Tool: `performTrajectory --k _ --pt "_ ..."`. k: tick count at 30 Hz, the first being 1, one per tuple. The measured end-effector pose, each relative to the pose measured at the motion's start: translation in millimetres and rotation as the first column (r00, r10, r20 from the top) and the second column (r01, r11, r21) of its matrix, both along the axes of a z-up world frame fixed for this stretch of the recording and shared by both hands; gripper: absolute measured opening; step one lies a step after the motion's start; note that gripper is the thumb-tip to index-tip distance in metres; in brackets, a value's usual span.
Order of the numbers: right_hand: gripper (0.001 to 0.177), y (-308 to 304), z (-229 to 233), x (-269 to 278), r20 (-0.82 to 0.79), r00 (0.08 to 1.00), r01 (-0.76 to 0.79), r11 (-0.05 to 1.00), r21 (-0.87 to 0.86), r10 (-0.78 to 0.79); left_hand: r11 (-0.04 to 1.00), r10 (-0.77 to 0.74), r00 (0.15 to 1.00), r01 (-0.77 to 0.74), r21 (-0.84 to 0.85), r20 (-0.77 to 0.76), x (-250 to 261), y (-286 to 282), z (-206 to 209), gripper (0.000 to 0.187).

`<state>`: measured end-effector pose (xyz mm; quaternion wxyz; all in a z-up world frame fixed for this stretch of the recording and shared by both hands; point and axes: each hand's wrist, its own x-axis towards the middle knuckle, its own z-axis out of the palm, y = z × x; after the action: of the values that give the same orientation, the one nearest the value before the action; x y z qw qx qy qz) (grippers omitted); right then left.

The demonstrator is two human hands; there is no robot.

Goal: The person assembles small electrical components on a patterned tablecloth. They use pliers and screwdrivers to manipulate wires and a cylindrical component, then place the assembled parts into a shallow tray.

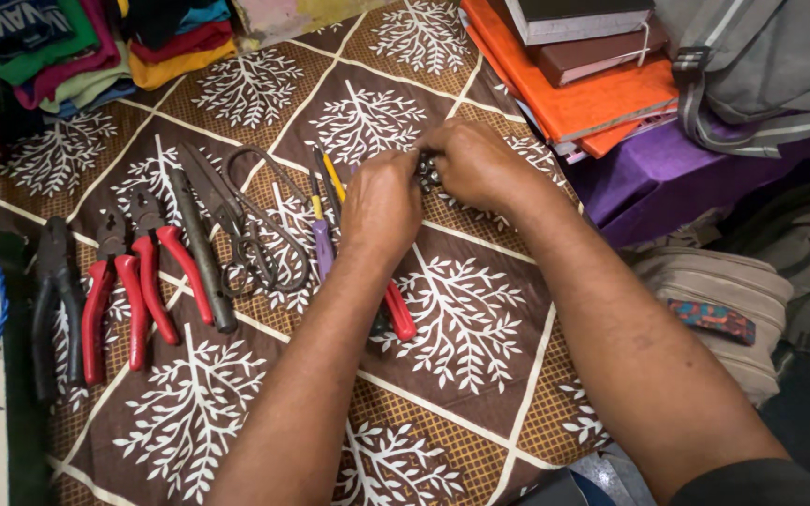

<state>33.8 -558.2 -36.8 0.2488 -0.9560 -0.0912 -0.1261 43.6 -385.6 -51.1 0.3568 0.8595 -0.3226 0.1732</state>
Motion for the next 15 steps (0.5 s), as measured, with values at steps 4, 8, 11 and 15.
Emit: performTrajectory --k 4,8,11,15 --pt "0.025 1 9 -4 -0.085 0.996 0.041 0.998 0.041 -0.037 1.000 0.016 1.000 -0.016 -0.006 -0.025 2 -5 0 0.024" --pt "0.021 7 14 -6 -0.112 0.989 0.107 0.990 0.089 -0.097 0.996 0.081 0.993 -0.084 -0.025 -0.084 1 -7 6 0.021" --pt "0.021 12 11 -4 -0.124 0.983 0.150 0.978 0.144 -0.132 0.993 0.117 0.981 -0.115 0.021 -0.153 0 -5 12 0.015" --pt "0.021 12 9 -3 -0.155 0.976 0.183 0.965 0.189 -0.155 0.991 0.134 0.979 -0.133 0.014 -0.156 -3 -6 18 0.017"
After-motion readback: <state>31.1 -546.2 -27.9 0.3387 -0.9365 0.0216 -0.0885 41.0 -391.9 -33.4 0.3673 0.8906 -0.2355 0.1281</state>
